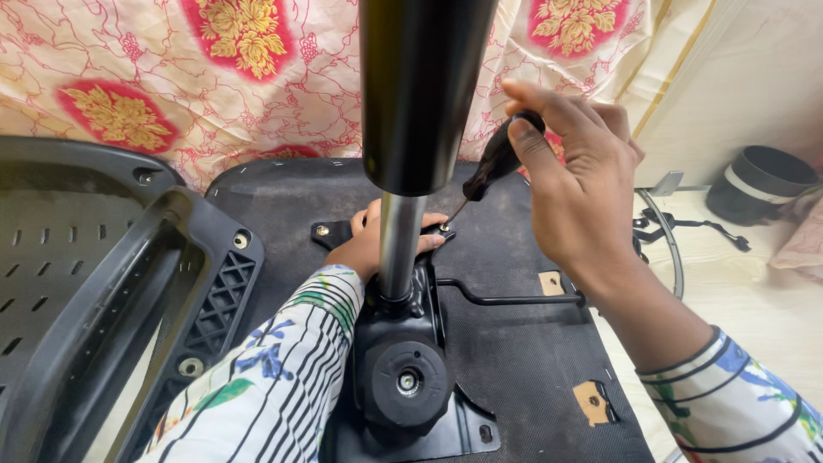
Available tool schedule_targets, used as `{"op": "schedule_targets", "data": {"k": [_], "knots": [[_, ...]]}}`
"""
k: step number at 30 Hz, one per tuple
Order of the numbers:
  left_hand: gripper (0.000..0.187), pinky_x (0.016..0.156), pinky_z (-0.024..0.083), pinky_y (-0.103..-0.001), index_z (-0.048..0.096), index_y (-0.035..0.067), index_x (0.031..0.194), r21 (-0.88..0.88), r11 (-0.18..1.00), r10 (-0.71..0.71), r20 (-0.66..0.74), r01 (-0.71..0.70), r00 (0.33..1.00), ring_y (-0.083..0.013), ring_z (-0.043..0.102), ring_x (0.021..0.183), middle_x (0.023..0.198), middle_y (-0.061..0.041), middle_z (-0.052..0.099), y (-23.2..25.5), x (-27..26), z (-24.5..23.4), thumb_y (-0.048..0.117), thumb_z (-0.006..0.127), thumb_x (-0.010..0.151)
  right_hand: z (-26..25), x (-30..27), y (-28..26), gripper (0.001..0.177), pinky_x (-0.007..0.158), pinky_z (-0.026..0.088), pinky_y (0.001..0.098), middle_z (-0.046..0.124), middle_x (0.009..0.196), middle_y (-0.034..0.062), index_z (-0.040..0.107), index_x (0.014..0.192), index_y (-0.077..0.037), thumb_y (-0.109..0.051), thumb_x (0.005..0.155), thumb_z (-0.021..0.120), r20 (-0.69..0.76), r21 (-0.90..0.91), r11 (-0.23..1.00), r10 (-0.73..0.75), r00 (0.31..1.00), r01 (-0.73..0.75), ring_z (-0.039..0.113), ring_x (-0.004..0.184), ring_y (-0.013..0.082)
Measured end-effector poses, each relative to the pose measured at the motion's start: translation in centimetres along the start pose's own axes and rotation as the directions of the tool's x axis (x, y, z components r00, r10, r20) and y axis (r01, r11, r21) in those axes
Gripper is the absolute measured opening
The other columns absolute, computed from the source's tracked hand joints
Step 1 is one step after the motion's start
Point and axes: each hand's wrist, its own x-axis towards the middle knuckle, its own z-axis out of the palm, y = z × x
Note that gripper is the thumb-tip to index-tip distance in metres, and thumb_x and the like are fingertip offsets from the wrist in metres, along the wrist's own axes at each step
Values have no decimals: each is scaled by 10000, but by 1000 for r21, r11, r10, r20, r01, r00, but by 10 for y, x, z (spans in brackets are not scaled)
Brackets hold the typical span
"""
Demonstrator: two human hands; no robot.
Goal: The person uses a screwdriver to tighten screws on the underside of an overturned chair, securing the central gas-lift post and a black plastic bracket to the seat base. The person repeatedly picks up screws from a small container and fastens them into place.
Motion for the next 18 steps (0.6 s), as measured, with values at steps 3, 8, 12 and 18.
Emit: {"op": "schedule_targets", "data": {"k": [3, 8, 12, 18], "knots": [[480, 1184, 23, -516, 618, 443, 1358, -25, 999, 21, 3, -21, 1000, -275, 104, 1522, 1583, -10, 404, -2, -1, 0, 580, 587, 899, 5, -1, 0, 267, 1007, 471, 360, 709, 1158, -33, 695, 1295, -181, -281, 1080, 572, 64, 91, 980, 174, 983, -179, 539, 1145, 192], [485, 1187, 14, -517, 618, 445, 1359, -45, 999, 26, 3, -26, 1000, -266, 101, 1523, 1591, -13, 392, -2, 1, 3, 579, 586, 894, 7, -4, 4, 275, 999, 450, 386, 611, 1094, 86, 710, 1255, -117, -304, 1063, 646, -10, -33, 998, 53, 999, -54, 530, 1140, 250], [491, 1189, 16, -516, 623, 436, 1354, -61, 997, 49, -19, -50, 999, -263, 106, 1527, 1584, -5, 409, -6, -1, 2, 582, 592, 886, 10, -6, 7, 291, 1003, 451, 379, 552, 1102, 120, 748, 1273, -133, -329, 1057, 753, -46, -77, 997, -14, 999, 10, 531, 1087, 252], [502, 1189, 30, -520, 613, 442, 1366, -42, 998, 37, -7, -38, 999, -280, 117, 1520, 1578, -11, 416, -6, 1, 3, 592, 582, 888, 7, -8, 7, 365, 987, 440, 364, 644, 1066, 55, 701, 1385, -146, -251, 1036, 726, -82, -58, 997, 44, 996, -49, 540, 1066, 241]]}}
